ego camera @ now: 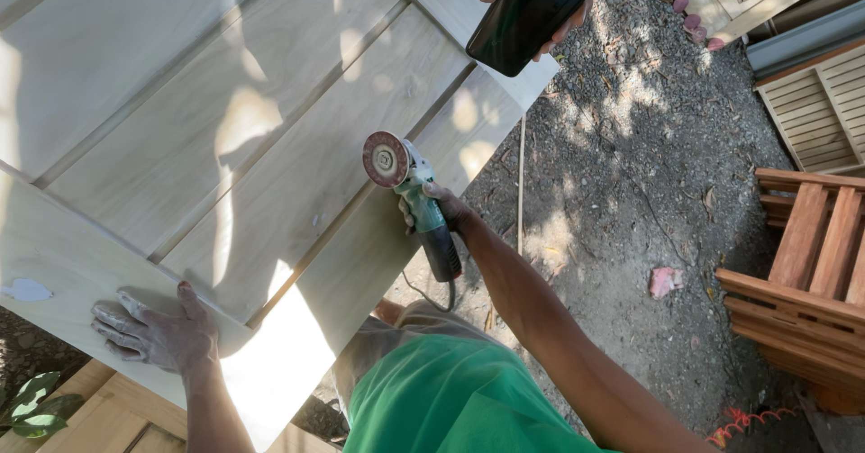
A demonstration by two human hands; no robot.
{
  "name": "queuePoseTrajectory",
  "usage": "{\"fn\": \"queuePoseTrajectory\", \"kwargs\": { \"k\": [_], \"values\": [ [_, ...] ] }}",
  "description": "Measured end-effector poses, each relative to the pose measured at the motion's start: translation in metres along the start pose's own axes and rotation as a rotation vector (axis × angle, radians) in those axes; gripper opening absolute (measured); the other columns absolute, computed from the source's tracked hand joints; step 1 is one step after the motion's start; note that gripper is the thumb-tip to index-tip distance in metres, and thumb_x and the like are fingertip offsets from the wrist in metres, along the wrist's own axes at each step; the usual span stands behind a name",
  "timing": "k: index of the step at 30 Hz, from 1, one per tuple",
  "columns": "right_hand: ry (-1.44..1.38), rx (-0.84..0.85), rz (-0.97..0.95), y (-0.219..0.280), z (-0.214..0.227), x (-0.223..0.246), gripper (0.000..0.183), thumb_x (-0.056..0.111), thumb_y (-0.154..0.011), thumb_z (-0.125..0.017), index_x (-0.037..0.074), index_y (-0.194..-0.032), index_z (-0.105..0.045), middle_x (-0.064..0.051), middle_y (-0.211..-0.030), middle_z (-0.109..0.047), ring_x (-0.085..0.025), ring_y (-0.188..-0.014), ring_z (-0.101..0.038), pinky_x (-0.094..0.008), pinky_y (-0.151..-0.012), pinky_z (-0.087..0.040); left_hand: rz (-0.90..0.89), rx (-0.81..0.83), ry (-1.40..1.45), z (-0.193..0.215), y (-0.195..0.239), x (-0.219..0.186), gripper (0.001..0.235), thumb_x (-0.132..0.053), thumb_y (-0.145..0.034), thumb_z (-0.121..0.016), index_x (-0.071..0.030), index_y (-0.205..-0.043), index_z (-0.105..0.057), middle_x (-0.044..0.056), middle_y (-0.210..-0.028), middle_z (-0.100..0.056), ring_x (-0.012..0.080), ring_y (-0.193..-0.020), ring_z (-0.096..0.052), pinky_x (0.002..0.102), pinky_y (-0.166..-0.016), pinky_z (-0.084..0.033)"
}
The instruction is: The person uses an orbital sander to smooth the surface of a large wooden door. They move the sander across the panels and frame, then flip the door to sand the other side.
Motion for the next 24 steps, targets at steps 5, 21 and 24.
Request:
{"fn": "queuePoseTrajectory", "kwargs": {
  "k": [5, 21, 24],
  "values": [
    [0.000, -0.003, 0.004, 0.0016, 0.0008, -0.0050, 0.074, 0.058, -0.086, -0.077, 0.001, -0.128, -0.057, -0.014, -0.100, -0.067, -0.025, -0.084, -0.073, -0.049, -0.077, -0.065, 0.026, 0.030, -0.002, 0.0009, 0.0032, 0.0016, 0.100, -0.075, -0.103, -0.033, -0.004, -0.172, -0.015, 0.031, -0.174, -0.001, 0.0460, -0.162, 0.005, 0.071, -0.128, -0.005],
    [0.032, -0.050, -0.014, 0.0026, -0.0022, -0.0010, 0.073, 0.056, -0.085, -0.077, 0.001, -0.128, -0.058, -0.014, -0.100, -0.067, -0.025, -0.084, -0.073, -0.049, -0.077, -0.065, 0.048, 0.042, -0.001, 0.0007, 0.0022, 0.0012, 0.098, -0.075, -0.103, -0.032, -0.008, -0.172, -0.015, 0.027, -0.175, -0.002, 0.0444, -0.163, 0.003, 0.068, -0.129, -0.005],
    [0.023, -0.010, 0.007, -0.0002, -0.0052, -0.0004, 0.071, 0.055, -0.087, -0.077, 0.001, -0.129, -0.057, -0.014, -0.102, -0.067, -0.026, -0.084, -0.073, -0.049, -0.077, -0.065, 0.046, 0.038, -0.002, 0.0009, 0.0008, 0.0012, 0.099, -0.075, -0.101, -0.032, -0.006, -0.170, -0.015, 0.028, -0.174, -0.002, 0.0434, -0.162, 0.003, 0.069, -0.128, -0.004]
  ]
}}
Point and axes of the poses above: each hand's wrist, its own y-axis away from the middle knuckle, its own z-axis out of the back of the hand, x = y × z, the point moved 6 cm from there along -y, towards the middle knuckle
